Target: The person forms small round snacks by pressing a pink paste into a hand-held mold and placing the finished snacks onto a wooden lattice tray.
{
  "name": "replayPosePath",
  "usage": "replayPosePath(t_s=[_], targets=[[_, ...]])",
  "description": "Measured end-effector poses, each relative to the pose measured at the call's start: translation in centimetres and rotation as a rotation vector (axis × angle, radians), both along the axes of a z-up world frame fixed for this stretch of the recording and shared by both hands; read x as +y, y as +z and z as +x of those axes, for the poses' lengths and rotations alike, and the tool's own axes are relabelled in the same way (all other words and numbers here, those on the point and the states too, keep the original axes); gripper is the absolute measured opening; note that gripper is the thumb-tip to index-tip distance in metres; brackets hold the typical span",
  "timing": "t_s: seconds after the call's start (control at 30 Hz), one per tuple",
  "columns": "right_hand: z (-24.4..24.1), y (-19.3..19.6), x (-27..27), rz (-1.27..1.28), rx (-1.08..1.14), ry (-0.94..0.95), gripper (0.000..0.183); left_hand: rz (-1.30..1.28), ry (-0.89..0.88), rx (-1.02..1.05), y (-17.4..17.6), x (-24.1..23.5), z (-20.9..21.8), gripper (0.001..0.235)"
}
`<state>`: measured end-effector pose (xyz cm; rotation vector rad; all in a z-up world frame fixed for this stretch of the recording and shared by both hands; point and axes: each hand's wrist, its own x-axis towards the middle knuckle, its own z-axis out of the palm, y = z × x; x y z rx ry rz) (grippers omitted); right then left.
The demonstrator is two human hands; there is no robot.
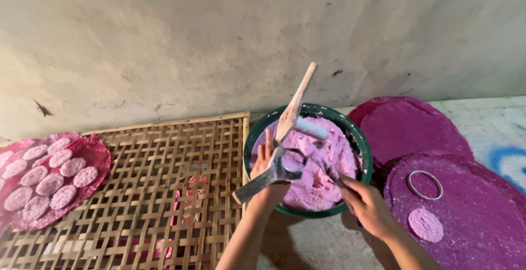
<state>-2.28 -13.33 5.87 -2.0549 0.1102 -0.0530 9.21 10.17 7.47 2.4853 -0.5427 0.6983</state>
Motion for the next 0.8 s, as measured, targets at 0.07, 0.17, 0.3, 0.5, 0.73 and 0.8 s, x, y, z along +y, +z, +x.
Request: replayPosePath(t_s=[0.07, 0.17, 0.3, 0.5, 0.73, 0.8], targets=[[0.1, -1.4, 1.0, -0.036, -0.032, 0.031, 0.043, -0.109, 0.045, 0.250, -0.8, -0.9, -0.1, 0.084], [-1.7, -4.0, 2.1, -0.076, -0.083, 0.098, 0.040, 0.009, 0.136, 0.068, -2.3, -1.1, 1.8, 0.071], [-2.7, -5.0, -0.3, -0.025, 0.243, 0.141, 0.047, -0.473, 0.068, 0.536, -5.2, 1.7, 5.5, 0.050], [4.3, -1.3, -2.0, 0.147, -0.099, 0.317, 0.073, -1.420, -0.525, 1.039, -8.0, 0.1, 1.9, 0.020], [-1.9, 5.5, 0.0, 1.520, -0.335, 0.488, 0.082, -1.102, -0.881, 1.655, -5.4, -3.8, -9.8, 0.042], [-3.6, 8.2, -0.9, 1.199, -0.474, 0.389, 0.080, -0.609, -0.872, 1.255, -4.0, -3.2, -9.6, 0.040]])
